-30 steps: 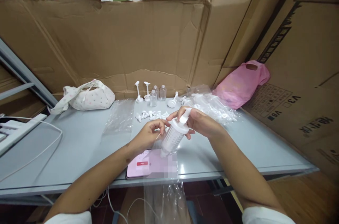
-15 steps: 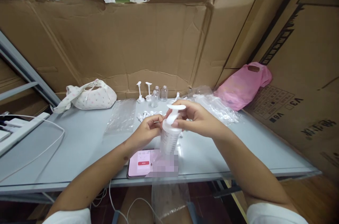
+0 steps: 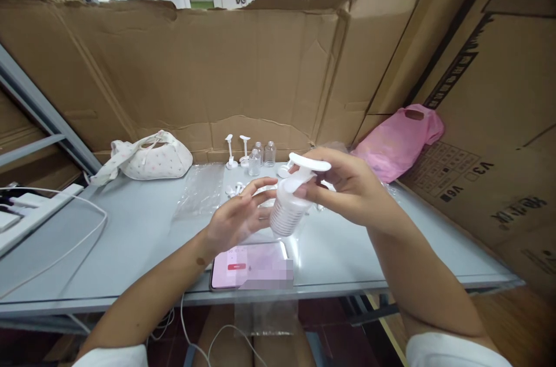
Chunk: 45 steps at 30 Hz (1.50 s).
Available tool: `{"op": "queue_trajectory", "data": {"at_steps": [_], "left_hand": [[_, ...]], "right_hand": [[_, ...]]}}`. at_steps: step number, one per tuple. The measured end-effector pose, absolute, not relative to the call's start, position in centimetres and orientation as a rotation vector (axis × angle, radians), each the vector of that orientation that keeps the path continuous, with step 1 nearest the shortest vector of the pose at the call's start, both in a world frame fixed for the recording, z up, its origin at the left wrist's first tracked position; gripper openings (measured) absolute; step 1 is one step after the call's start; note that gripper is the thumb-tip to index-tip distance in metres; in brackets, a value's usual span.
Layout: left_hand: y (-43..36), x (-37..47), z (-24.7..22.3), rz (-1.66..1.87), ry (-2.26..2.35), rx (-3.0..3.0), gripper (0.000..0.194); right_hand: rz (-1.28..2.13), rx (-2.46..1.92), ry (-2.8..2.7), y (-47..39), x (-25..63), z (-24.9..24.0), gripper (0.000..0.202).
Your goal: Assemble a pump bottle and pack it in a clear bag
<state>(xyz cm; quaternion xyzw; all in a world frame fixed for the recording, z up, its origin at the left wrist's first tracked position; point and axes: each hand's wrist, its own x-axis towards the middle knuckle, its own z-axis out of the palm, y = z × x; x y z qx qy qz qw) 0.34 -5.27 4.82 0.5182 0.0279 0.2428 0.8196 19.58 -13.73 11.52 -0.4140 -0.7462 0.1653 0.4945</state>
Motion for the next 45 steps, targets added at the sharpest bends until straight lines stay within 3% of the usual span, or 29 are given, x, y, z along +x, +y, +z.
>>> {"op": "queue_trajectory", "data": {"at_steps": [2,4,9,18,29,36,45], "left_hand": [[-5.6,0.2,4.6,0.487,-0.008,1.181,0.069],[-6.0,0.2,4.4,0.5,0.018,1.292,0.083],[-6.6,0.7,4.1,0.54,0.095,1.283,0.044],[-7.5,1.7,4.6,0.616,0.071,1.094,0.041],[-8.3,0.5,6.7,0.69,0.111,1.043,0.042],[-9.3,0.6,7.3,0.753,0.227,1.135,0.041],[-9.0,-0.1,7.8,0.777,0.176,1.216,0.042]], "right_hand": [[0.412,-1.01,-1.795,-13.7,19.6,11.5,0.016],[0.435,-1.011,-1.786,-13.6,19.6,11.5,0.016],[0.43,-1.048,-1.798,-13.5,19.4,11.3,0.026],[0.266,-1.072,-1.862,-13.5,17.8,10.6,0.011],[-0.099,-1.143,-1.917,-14.0,17.5,9.0,0.022],[-0.075,-1.289,-2.047,-14.5,17.3,8.7,0.033],[0.114,-1.243,-2.26,-14.9,18.5,9.2,0.031]]}}
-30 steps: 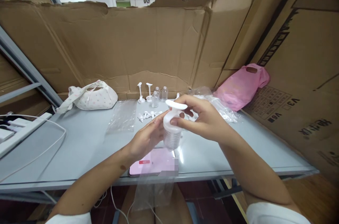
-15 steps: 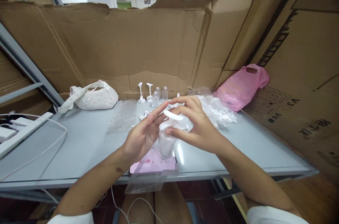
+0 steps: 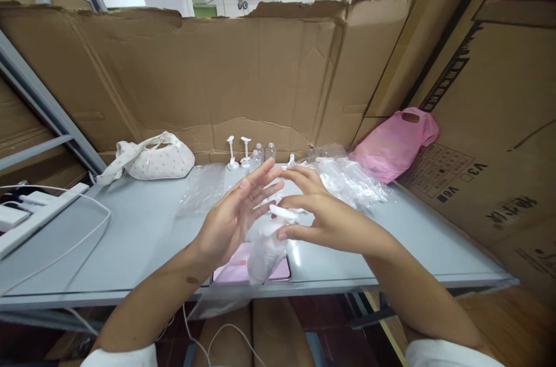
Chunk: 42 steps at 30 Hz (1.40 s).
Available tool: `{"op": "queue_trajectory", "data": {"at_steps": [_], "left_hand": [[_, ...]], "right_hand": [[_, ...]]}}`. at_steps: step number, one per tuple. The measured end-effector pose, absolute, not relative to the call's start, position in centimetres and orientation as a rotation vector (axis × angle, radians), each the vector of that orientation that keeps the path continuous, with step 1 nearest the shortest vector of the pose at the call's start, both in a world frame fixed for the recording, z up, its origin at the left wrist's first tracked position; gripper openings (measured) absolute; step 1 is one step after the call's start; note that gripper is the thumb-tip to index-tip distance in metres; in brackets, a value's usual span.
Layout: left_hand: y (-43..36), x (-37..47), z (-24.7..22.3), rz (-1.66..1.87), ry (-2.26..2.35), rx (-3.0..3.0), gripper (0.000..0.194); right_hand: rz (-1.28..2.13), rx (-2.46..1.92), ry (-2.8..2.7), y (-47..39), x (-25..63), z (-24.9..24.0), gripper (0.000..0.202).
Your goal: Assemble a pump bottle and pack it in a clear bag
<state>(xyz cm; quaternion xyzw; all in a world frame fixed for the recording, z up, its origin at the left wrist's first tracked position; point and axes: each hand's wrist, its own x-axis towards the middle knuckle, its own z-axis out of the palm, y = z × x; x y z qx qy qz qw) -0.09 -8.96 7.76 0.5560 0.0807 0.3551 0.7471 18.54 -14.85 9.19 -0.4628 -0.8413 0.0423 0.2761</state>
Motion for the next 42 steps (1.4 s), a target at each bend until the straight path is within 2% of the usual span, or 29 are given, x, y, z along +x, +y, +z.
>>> {"op": "queue_trajectory", "data": {"at_steps": [3,8,10,14,19,20,25,28,30,33,37,42], "left_hand": [[-9.0,-0.1,7.9,0.802,0.164,1.255,0.041],[-9.2,-0.2,8.6,0.803,0.14,1.309,0.042],[-9.2,-0.4,9.2,0.815,0.125,1.304,0.042],[-9.1,-0.5,10.9,0.887,0.096,1.279,0.043],[-8.9,0.7,13.0,1.073,0.135,1.267,0.046],[-8.8,1.0,13.3,1.111,0.145,1.267,0.046],[-6.7,1.4,13.3,1.245,0.126,1.25,0.049],[-4.1,1.2,11.0,1.41,0.184,1.29,0.056],[-2.3,1.5,8.4,1.439,0.295,1.452,0.05],[-1.0,2.8,4.2,1.07,0.518,2.005,0.039],[-1.5,5.1,0.7,0.539,0.161,2.758,0.042],[-1.3,7.9,-1.4,0.346,-0.068,3.151,0.043]], "right_hand": [[0.27,-1.182,-2.216,-15.0,19.0,9.7,0.03],[0.385,-1.02,-1.817,-14.8,19.7,9.4,0.028],[0.495,-0.937,-1.712,-14.5,20.0,8.6,0.042],[0.848,-0.833,-1.731,-13.7,19.8,5.9,0.088],[1.231,-0.756,-1.82,-12.7,16.7,1.7,0.109],[1.26,-0.762,-1.8,-12.6,15.9,1.2,0.108],[1.287,-0.81,-1.517,-12.1,15.1,1.1,0.069],[1.197,-0.81,-1.383,-11.5,17.7,2.9,0.065],[1.045,-0.767,-1.321,-10.9,19.9,4.2,0.067],[0.879,-0.803,-1.213,-10.0,22.5,5.3,0.067],[0.797,-0.905,-1.033,-9.2,24.1,4.5,0.065],[0.829,-0.919,-0.99,-9.1,24.5,3.2,0.063]]}}
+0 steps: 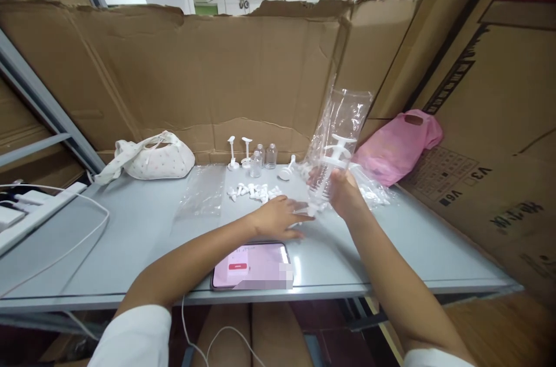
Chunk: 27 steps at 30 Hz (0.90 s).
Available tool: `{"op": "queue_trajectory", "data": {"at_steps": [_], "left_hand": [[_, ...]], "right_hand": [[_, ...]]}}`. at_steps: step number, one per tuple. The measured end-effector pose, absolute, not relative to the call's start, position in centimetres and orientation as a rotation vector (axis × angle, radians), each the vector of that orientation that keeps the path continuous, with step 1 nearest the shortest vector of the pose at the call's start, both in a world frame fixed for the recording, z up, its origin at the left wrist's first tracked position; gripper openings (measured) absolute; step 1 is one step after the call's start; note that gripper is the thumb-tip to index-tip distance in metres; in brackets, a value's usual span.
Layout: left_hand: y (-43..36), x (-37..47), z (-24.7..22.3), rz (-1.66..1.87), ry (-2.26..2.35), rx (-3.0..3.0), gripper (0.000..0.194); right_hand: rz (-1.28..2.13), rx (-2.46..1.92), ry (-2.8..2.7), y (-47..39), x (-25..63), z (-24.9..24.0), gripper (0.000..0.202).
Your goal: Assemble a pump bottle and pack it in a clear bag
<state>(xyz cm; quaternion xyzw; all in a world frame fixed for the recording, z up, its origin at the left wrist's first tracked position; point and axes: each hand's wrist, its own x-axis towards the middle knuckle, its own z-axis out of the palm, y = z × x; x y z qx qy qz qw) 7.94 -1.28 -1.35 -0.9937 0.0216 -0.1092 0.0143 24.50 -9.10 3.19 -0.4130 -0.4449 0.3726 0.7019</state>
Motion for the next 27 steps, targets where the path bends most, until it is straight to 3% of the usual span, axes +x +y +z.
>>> {"op": "queue_trajectory", "data": {"at_steps": [7,18,23,27], "left_hand": [[0.6,9.5,-3.2,-0.255,-0.06,-2.963,0.029],[1.3,7.0,-2.3,-0.216,-0.278,-3.073,0.015],[1.1,5.4,-0.9,-0.39,-0.472,-3.238,0.015],[1.4,3.6,0.1,-0.729,-0.732,-3.359,0.023]], "right_hand": [[0.887,-0.93,-1.052,-9.7,24.0,3.0,0.063],[0.921,-0.934,-1.075,-9.9,23.3,2.8,0.057],[0.937,-0.998,-1.109,-9.9,23.5,2.7,0.053],[1.02,-1.137,-1.283,-10.0,24.0,2.6,0.043]]}}
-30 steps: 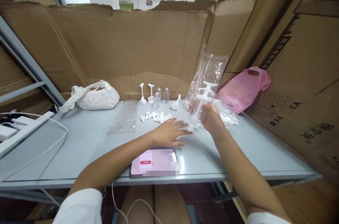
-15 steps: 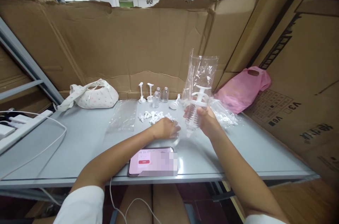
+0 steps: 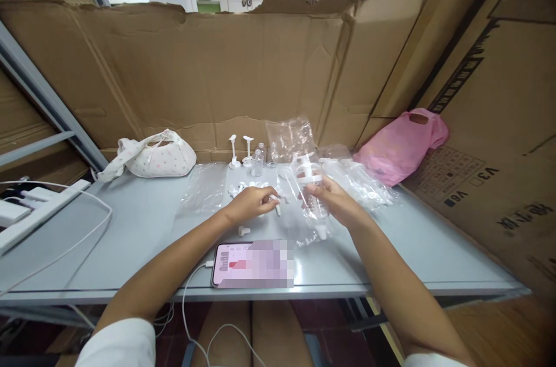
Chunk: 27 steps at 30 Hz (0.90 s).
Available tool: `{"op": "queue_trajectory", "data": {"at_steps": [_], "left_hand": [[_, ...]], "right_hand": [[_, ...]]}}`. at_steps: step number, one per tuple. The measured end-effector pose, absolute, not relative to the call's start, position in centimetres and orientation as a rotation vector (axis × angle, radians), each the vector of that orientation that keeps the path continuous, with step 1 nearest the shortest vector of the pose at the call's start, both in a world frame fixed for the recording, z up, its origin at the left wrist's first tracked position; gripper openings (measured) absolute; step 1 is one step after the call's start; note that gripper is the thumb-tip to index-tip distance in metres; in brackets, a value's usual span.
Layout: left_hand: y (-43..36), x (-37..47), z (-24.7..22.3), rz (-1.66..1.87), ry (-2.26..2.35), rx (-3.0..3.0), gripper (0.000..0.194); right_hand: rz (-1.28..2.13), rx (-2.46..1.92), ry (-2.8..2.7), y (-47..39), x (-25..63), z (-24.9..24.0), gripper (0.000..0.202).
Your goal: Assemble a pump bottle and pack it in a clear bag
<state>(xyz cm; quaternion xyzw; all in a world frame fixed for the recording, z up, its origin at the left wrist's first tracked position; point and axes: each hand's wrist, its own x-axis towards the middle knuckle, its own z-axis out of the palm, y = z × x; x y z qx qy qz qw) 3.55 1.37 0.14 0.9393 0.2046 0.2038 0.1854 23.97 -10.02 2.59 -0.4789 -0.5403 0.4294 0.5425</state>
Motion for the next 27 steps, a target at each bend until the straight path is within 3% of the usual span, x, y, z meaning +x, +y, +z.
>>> {"op": "queue_trajectory", "data": {"at_steps": [13,27], "left_hand": [[4.1,0.0,2.8,1.343,0.85,1.818,0.029],[1.4,-0.7,3.8,1.026,0.815,1.962,0.027]], "right_hand": [[1.229,-1.31,-1.885,-10.5,23.7,2.5,0.03],[1.383,-1.211,-1.945,-10.4,22.5,1.8,0.041]]}}
